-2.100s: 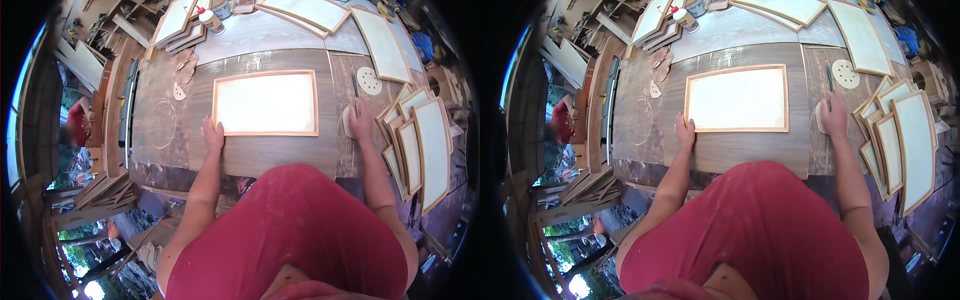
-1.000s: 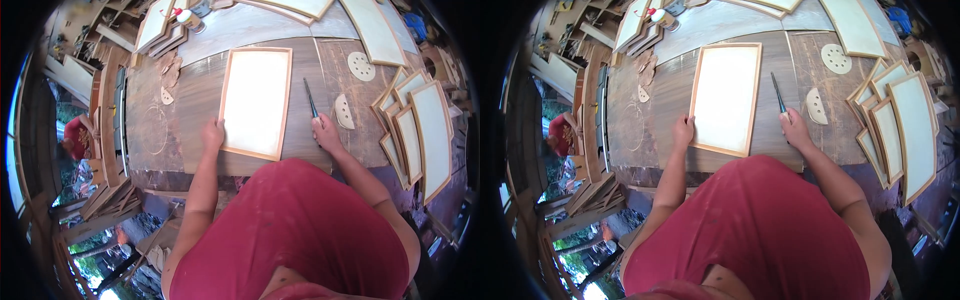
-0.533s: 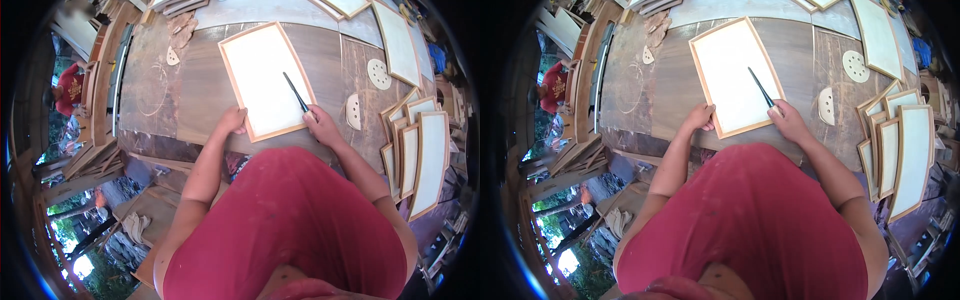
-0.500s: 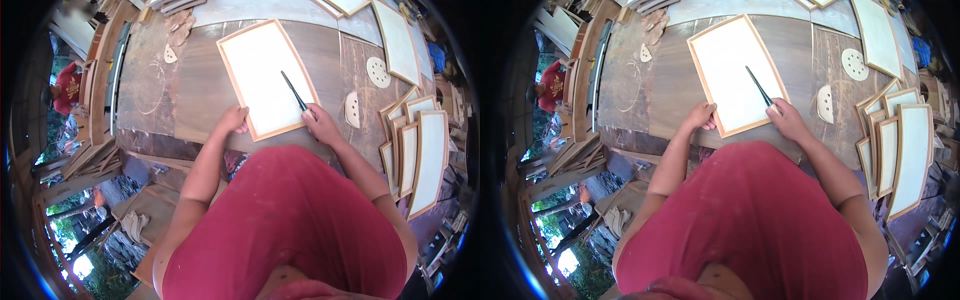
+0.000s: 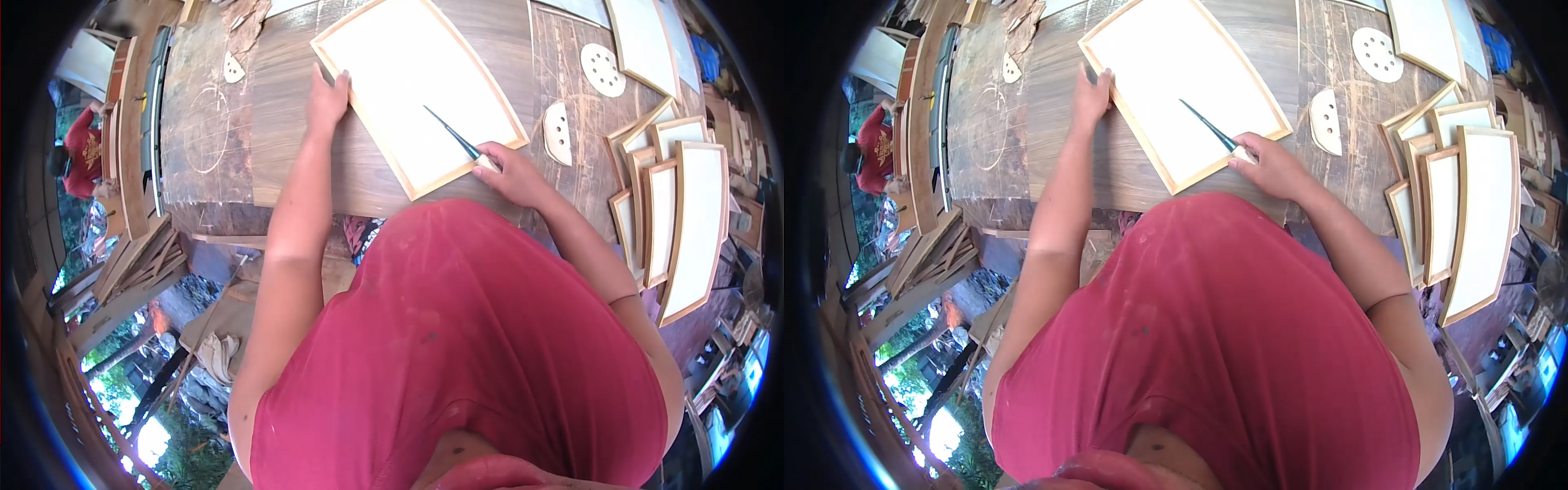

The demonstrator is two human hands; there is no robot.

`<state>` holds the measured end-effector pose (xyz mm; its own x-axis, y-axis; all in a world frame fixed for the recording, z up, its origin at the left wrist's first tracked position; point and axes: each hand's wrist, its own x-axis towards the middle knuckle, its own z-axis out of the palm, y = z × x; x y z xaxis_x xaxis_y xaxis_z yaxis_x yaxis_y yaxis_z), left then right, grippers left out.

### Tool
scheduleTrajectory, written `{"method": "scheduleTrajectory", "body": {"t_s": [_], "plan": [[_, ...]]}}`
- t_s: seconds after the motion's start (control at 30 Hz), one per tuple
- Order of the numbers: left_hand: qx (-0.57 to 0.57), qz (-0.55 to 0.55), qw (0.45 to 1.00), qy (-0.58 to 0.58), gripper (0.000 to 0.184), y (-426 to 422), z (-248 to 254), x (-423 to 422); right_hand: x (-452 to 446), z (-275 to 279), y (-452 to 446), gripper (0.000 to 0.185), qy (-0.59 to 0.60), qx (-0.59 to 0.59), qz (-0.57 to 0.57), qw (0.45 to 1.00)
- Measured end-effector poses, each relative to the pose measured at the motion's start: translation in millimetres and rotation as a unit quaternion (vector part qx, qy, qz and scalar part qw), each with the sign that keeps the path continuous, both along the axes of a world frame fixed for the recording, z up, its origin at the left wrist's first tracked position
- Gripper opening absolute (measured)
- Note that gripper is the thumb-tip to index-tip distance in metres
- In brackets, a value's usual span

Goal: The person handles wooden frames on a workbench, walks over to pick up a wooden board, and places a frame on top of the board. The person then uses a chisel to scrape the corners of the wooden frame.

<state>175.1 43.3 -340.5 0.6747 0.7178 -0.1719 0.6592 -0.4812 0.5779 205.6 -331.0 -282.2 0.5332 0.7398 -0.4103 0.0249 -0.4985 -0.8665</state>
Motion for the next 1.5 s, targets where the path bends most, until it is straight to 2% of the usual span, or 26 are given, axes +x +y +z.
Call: {"method": "scheduleTrajectory", "body": {"t_s": [0.07,0.17,0.23,0.3,0.33,0.37,0.4,0.47,0.53,0.6,0.67,0.73,0.77,0.8,0.83,0.87,0.9,0.93,1.0,1.03,1.1,1.13,1.23,1.33,1.4,1.5], "plan": [[0.005,-0.010,0.999,0.037,0.074,4,12,21,-3,-2,-3,0.036,-0.013,0.004,0.024,1.000],[-0.018,-0.014,0.999,0.047,0.072,33,-8,34,-3,-5,-2,0.036,-0.014,-0.010,0.032,0.999],[0.016,-0.019,0.999,0.048,0.069,37,-18,32,-1,-9,1,0.036,0.117,0.008,-0.051,0.992],[0.050,-0.023,0.997,0.047,0.067,34,-13,28,0,-23,3,0.036,0.106,0.027,-0.094,0.990],[-0.011,-0.003,0.999,0.038,0.060,25,2,22,2,-32,3,0.036,0.093,0.047,-0.138,0.985],[-0.072,0.016,0.997,0.031,0.053,17,14,13,5,-39,2,0.037,0.016,0.027,-0.139,0.990],[-0.071,0.014,0.997,0.032,0.053,15,16,3,10,-40,2,0.037,0.017,0.027,-0.141,0.990],[-0.181,0.048,0.982,-0.013,0.039,15,14,-17,23,-37,1,0.040,-0.108,0.020,-0.181,0.977],[-0.212,0.120,0.965,-0.101,0.028,-7,17,-40,32,-29,-1,0.040,-0.131,0.024,-0.190,0.973],[-0.247,0.134,0.953,-0.116,0.035,-29,29,-67,31,-13,-1,0.038,-0.117,0.047,-0.174,0.977],[-0.278,0.153,0.939,-0.134,0.043,-28,30,-87,25,5,-4,0.036,-0.132,0.002,-0.130,0.983],[-0.229,0.200,0.934,-0.188,0.055,-8,10,-111,19,17,-3,0.037,-0.010,-0.102,-0.025,0.994],[-0.162,0.204,0.939,-0.226,0.055,10,-7,-117,14,13,-3,0.037,-0.011,-0.097,-0.017,0.995],[-0.155,0.211,0.938,-0.228,0.055,25,-19,-116,8,6,-4,0.037,-0.071,-0.063,0.012,0.995],[-0.019,0.158,0.958,-0.238,0.050,41,-29,-111,4,2,0,0.037,-0.130,-0.028,0.041,0.990],[0.117,0.101,0.958,-0.242,0.046,54,-34,-109,3,3,10,0.037,-0.132,-0.021,0.048,0.990],[0.019,0.111,0.953,-0.280,0.034,51,-20,-94,2,5,21,0.037,-0.157,-0.030,0.069,0.985],[0.077,0.056,0.959,-0.266,0.025,56,-21,-87,0,9,30,0.037,-0.180,-0.041,0.089,0.979],[0.014,0.099,0.978,-0.183,0.021,63,-19,-82,2,12,54,0.036,-0.168,-0.031,0.112,0.979],[0.014,0.104,0.978,-0.183,0.021,62,-19,-84,3,8,65,0.036,-0.189,-0.061,0.138,0.970],[0.044,0.042,0.994,-0.094,0.017,59,-21,-89,4,11,86,0.036,-0.209,-0.092,0.170,0.959],[0.042,0.046,0.994,-0.092,0.017,57,-22,-92,5,18,97,0.036,-0.214,-0.110,0.185,0.953],[-0.007,0.016,0.994,-0.107,0.018,56,-13,-94,13,12,114,0.035,-0.224,-0.117,0.222,0.942],[0.033,-0.040,0.993,-0.102,0.024,59,-6,-79,26,2,125,0.035,-0.236,-0.087,0.252,0.935],[0.163,-0.129,0.962,-0.175,0.040,66,-13,-62,33,-1,131,0.035,-0.239,-0.070,0.264,0.932],[0.184,-0.202,0.944,-0.184,0.046,72,-13,-47,42,-1,142,0.034,-0.233,-0.058,0.273,0.932]]}}
